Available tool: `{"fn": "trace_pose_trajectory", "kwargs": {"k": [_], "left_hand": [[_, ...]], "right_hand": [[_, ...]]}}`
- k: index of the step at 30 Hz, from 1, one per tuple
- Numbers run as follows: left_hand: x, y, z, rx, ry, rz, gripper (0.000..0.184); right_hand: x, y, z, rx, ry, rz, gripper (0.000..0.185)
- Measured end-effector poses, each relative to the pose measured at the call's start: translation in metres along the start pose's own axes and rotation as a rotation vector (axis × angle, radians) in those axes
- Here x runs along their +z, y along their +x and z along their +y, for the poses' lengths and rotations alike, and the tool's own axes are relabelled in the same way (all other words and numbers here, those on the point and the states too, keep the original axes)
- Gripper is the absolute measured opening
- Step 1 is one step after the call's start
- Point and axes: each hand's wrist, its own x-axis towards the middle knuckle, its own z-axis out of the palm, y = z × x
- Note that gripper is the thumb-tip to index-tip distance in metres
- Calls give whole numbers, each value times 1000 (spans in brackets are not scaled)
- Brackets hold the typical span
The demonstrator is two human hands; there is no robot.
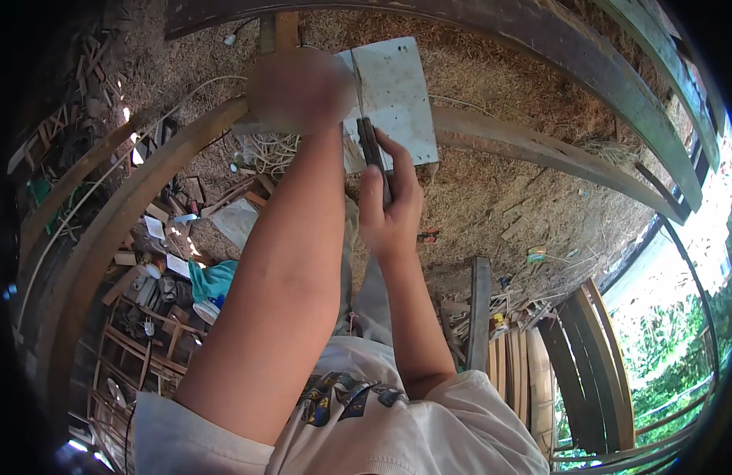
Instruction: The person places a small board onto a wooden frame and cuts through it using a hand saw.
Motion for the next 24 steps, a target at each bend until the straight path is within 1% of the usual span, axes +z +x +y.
{"fn": "trace_pose_trajectory", "kwargs": {"k": [2,3,4,6,8,10,12,14,16,17,18,19,20,21,22,24], "left_hand": [[-2,-2,-1,1,-2,-4,85],[-3,0,1,6,-12,0,85],[-3,0,2,15,-11,-3,85],[-5,0,2,-15,-8,-30,85],[-1,0,0,3,-5,-23,85],[1,-1,-1,18,-12,-11,85],[2,-1,-2,10,15,5,84],[-5,-1,1,-9,11,-34,83],[-6,0,0,-13,15,-81,83],[-7,0,0,-10,24,-84,84],[-3,1,-2,-14,29,-81,84],[4,0,-6,-9,32,-86,84],[11,-1,-9,32,74,31,80],[17,0,-10,74,111,152,77],[12,3,-2,73,100,165,77],[-2,0,0,-30,41,-77,88]], "right_hand": [[4,15,-7,83,-39,-39,41],[8,13,2,15,-36,-12,42],[5,5,8,19,-31,-4,42],[-6,-25,11,-92,-79,0,45],[-16,-40,16,-78,-20,-12,47],[-21,-39,12,22,65,-46,48],[0,-2,18,40,49,-22,48],[9,2,24,76,28,-8,48],[13,-9,31,8,48,64,49],[3,-29,32,-81,-11,61,49],[-2,-38,35,-77,-9,66,49],[-6,-45,37,-146,50,66,49],[-10,-49,38,-221,108,63,49],[-14,-50,33,-66,111,-1,50],[-10,-35,32,-82,115,-1,50],[8,0,35,66,-7,-36,49]]}}
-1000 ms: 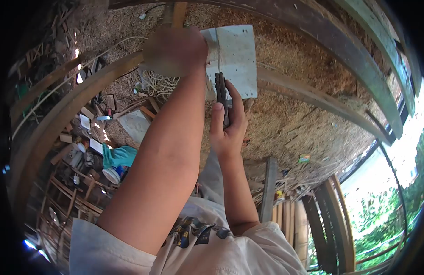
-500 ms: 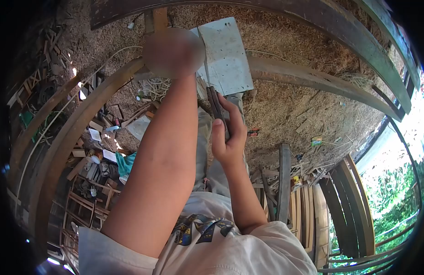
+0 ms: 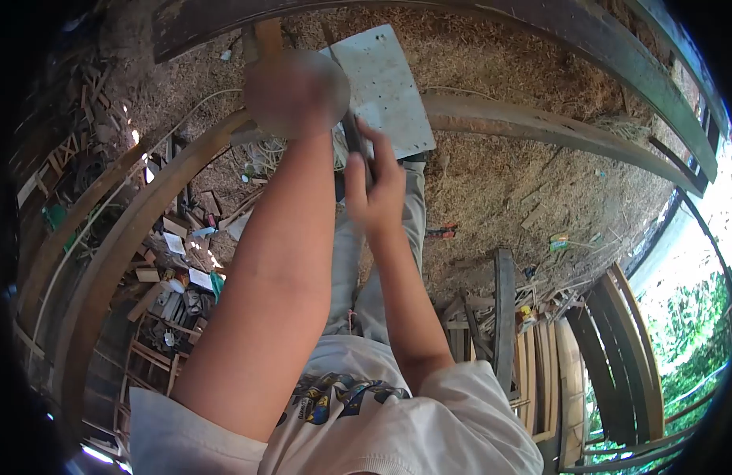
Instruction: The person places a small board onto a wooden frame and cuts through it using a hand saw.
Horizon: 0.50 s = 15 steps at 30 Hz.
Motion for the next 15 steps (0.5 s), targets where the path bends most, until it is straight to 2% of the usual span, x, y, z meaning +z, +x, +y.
{"fn": "trace_pose_trajectory", "kwargs": {"k": [1,4,5,6,7,8,9,10,13,15], "left_hand": [[-4,-2,-2,-13,0,21,88],[0,0,-3,9,-7,6,87],[11,1,-7,56,35,119,82],[18,2,-7,99,80,230,77],[15,3,-5,92,78,237,77],[10,2,-4,57,52,149,79],[6,2,-1,26,22,66,81],[4,3,3,23,15,81,81],[0,1,3,-2,19,57,78],[1,0,1,19,23,52,78]], "right_hand": [[8,10,3,-28,150,37,48],[2,-26,25,-126,121,67,48],[-2,-35,35,-390,47,128,48],[-8,-46,33,-400,48,126,48],[-13,-57,31,-240,147,71,48],[-17,-60,31,-82,245,13,48],[-14,-51,54,-169,165,24,48],[-8,-34,49,-183,171,17,48],[5,-5,30,-145,158,83,48],[2,-21,33,-156,182,71,48]]}}
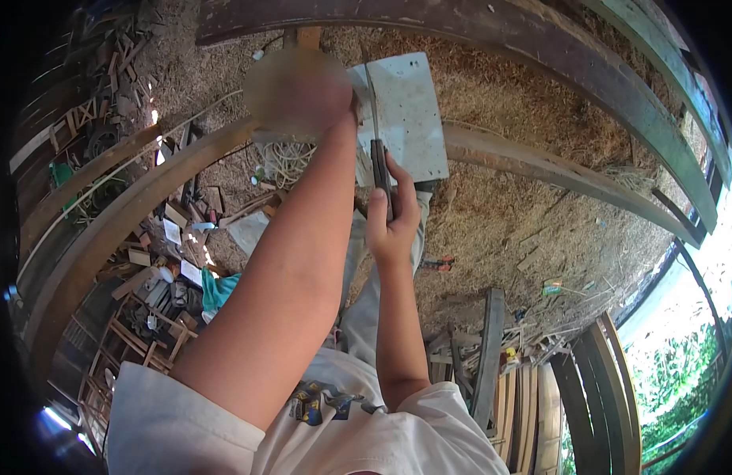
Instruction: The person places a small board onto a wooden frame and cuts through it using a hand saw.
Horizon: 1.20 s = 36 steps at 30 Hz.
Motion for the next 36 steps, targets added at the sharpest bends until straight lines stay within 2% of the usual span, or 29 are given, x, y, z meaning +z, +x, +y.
{"fn": "trace_pose_trajectory", "kwargs": {"k": [3,5,7,9,11,13,17,19,21,22,24,27,29,31,32,33,35,36], "left_hand": [[-1,1,1,-3,-24,-12,78],[1,2,1,1,-12,-1,78],[3,1,0,3,-2,12,78],[1,2,0,0,-30,1,81],[-1,3,1,-6,-37,-7,82],[1,1,0,-2,-44,-21,83],[2,2,-2,1,-10,0,86],[0,4,2,-3,-10,-9,87],[-1,4,1,-19,-20,-30,88],[-2,0,-2,-14,-14,-42,88],[-1,2,-1,-3,-1,-36,89],[8,1,-2,10,41,49,88],[6,2,0,7,30,34,87],[6,1,0,6,26,15,86],[7,2,2,15,33,72,84],[9,1,0,31,45,120,82],[10,-4,-6,48,48,124,82],[13,0,-4,63,37,150,82]], "right_hand": [[-14,-25,4,-96,18,39,49],[-19,-28,1,2,43,-18,49],[-2,3,0,-25,12,1,47],[11,30,-24,231,-53,-48,47],[4,15,-7,239,-66,-39,46],[-9,-25,18,-227,-86,53,46],[-17,-29,5,-145,-28,-21,46],[7,16,-15,109,-75,-3,46],[18,35,4,113,0,12,46],[12,18,7,123,-3,21,46],[-6,-22,12,-18,17,28,45],[-20,-52,24,18,125,38,46],[-4,-14,15,-49,106,18,45],[9,23,10,30,-19,-11,45],[8,30,-2,148,-13,-22,45],[5,21,0,155,-13,-26,45],[-8,-11,7,-78,-105,-14,46],[-18,-34,26,-60,-37,15,46]]}}
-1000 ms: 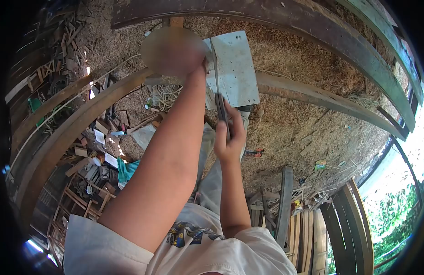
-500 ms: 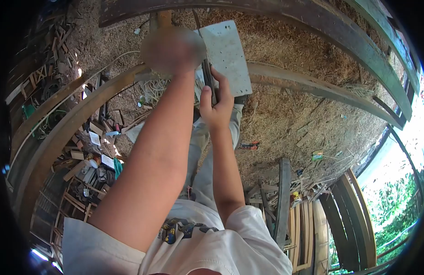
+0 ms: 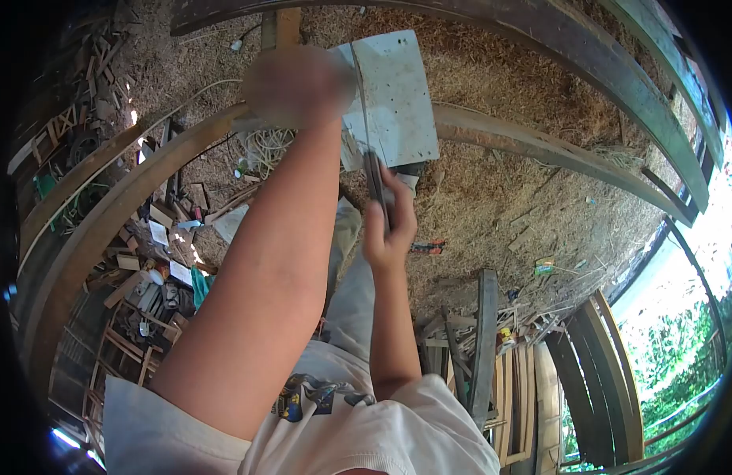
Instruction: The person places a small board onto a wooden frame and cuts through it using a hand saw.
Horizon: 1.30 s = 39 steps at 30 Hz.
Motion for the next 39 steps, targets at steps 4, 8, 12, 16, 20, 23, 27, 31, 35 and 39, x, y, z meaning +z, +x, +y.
{"fn": "trace_pose_trajectory", "kwargs": {"k": [4,8,12,16,20,23,27,31,35,39], "left_hand": [[0,3,3,3,53,29,83],[-15,4,6,-87,-99,-148,82],[1,0,1,-25,-8,2,82],[0,2,3,-12,1,24,82],[-4,1,2,-40,-20,-18,81],[2,-3,2,4,-6,24,78],[-19,3,9,-84,-67,-177,81],[-19,4,8,-100,-69,-183,81],[-3,-1,5,-20,1,63,74],[-1,0,5,15,24,104,73]], "right_hand": [[0,11,-7,34,140,-9,45],[22,53,-35,181,-18,-26,45],[5,-8,-30,44,47,54,43],[24,31,-18,72,64,41,40],[28,49,-18,132,45,29,41],[7,-8,-18,36,23,54,41],[13,26,-19,79,115,61,41],[37,73,-24,147,20,27,40],[-1,-11,-21,85,77,65,40],[3,19,-22,65,95,18,41]]}}
